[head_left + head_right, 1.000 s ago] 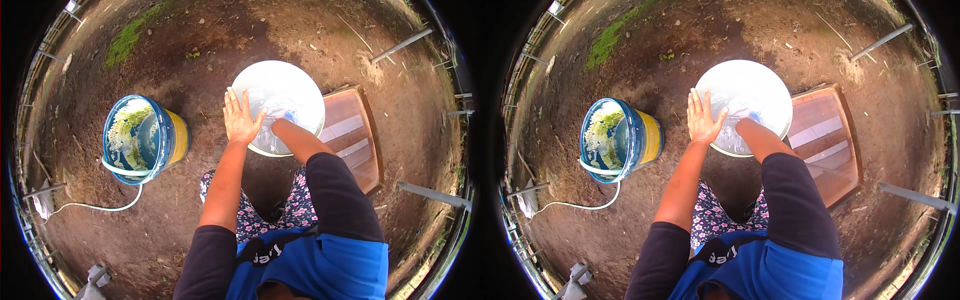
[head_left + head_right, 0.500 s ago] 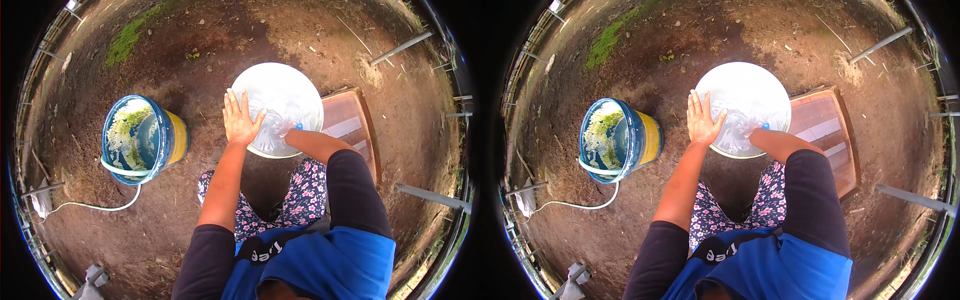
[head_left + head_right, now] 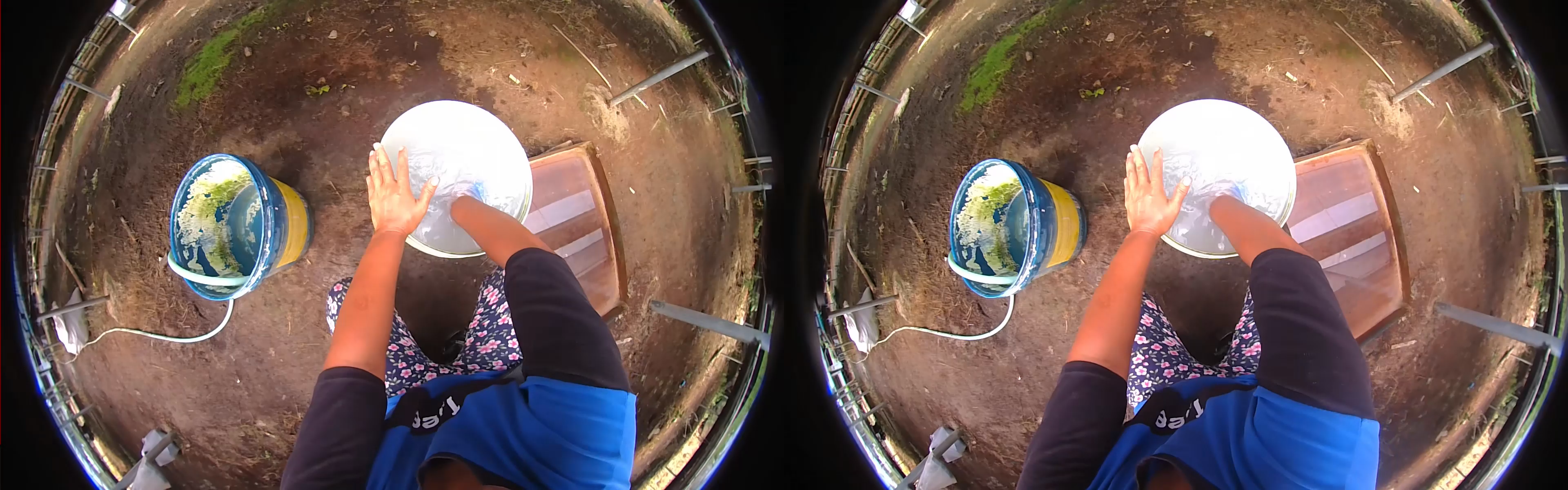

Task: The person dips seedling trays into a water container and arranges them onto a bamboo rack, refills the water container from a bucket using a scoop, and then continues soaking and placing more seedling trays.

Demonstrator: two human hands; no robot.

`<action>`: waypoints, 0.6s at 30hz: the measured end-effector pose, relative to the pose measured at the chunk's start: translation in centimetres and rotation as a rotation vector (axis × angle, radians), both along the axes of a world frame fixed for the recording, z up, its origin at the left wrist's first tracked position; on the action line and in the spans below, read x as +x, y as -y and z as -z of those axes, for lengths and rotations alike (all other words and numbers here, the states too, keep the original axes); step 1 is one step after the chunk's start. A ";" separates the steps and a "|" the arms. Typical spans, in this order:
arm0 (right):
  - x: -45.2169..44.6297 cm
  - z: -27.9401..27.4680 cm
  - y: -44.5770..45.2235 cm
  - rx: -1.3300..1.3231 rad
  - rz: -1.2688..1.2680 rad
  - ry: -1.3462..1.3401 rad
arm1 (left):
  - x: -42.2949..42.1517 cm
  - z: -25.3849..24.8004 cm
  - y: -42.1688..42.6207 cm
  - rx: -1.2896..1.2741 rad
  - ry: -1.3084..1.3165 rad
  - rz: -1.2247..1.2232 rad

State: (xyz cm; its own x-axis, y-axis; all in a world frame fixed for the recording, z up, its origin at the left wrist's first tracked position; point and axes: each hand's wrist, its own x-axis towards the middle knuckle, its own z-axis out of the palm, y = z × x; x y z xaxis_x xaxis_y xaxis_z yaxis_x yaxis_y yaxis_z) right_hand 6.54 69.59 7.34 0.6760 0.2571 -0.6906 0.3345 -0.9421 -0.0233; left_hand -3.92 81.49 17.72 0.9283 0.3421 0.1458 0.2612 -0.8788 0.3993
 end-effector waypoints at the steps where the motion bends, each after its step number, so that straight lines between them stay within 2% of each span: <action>1: 0.6 0.4 0.1 -0.012 0.021 0.021 | 0.0 0.0 0.0 0.001 0.000 -0.002; 7: 1.1 3.2 2.3 -0.077 0.014 0.036 | 0.0 0.2 0.2 0.007 0.001 -0.007; 18: -1.9 8.0 4.3 -0.028 -0.280 -0.137 | 0.1 -0.1 0.1 -0.006 0.024 -0.017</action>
